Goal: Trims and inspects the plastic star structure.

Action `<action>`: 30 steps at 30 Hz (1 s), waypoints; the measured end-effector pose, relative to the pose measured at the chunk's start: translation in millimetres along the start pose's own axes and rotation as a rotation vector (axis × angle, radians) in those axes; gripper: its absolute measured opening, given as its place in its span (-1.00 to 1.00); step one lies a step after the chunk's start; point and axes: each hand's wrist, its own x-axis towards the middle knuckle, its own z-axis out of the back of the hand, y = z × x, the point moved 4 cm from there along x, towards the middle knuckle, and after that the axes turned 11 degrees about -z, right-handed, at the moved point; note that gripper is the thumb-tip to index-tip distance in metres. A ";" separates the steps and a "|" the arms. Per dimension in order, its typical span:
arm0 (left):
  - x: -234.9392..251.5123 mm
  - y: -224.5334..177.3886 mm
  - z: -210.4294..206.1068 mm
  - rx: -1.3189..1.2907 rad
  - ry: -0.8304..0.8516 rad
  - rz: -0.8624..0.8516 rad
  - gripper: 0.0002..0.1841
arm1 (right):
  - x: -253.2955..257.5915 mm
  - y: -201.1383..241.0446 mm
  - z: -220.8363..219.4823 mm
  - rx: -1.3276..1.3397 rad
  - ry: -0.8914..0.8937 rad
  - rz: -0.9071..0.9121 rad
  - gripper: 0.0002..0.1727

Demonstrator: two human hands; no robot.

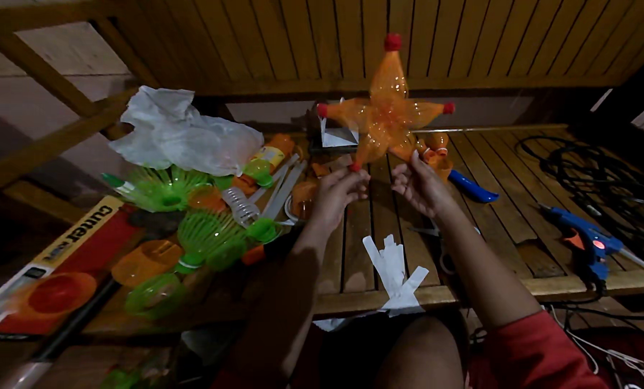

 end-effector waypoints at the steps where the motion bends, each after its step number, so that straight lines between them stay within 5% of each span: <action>1: 0.3 2.0 -0.8 0.143 0.051 -0.016 -0.81 | -0.1 -0.1 0.4 0.005 -0.010 -0.002 -0.41; 8: 13.8 -1.3 13.8 0.468 -0.034 0.025 -0.53 | 7.8 3.2 12.6 0.099 -0.068 -0.005 -0.45; 11: 39.5 -12.1 27.2 0.557 -0.054 -0.152 -0.62 | 10.4 3.7 21.5 0.040 -0.145 -0.009 -0.46; 14: 63.9 -21.5 36.2 0.294 -0.050 -0.294 -0.70 | 11.8 0.2 29.4 -0.020 -0.155 -0.033 -0.43; 17: 72.4 -19.3 23.5 -0.012 0.100 -0.221 -0.29 | 13.1 -3.6 30.7 -0.022 -0.124 -0.048 -0.43; 27: 57.7 -7.9 20.1 -0.080 0.076 -0.224 -0.34 | 10.3 -4.9 25.4 -0.335 -0.052 -0.136 -0.47; 30: 54.9 -10.4 29.6 -0.043 0.065 -0.203 -0.28 | 10.7 15.1 45.6 -0.555 -0.257 -0.085 -0.41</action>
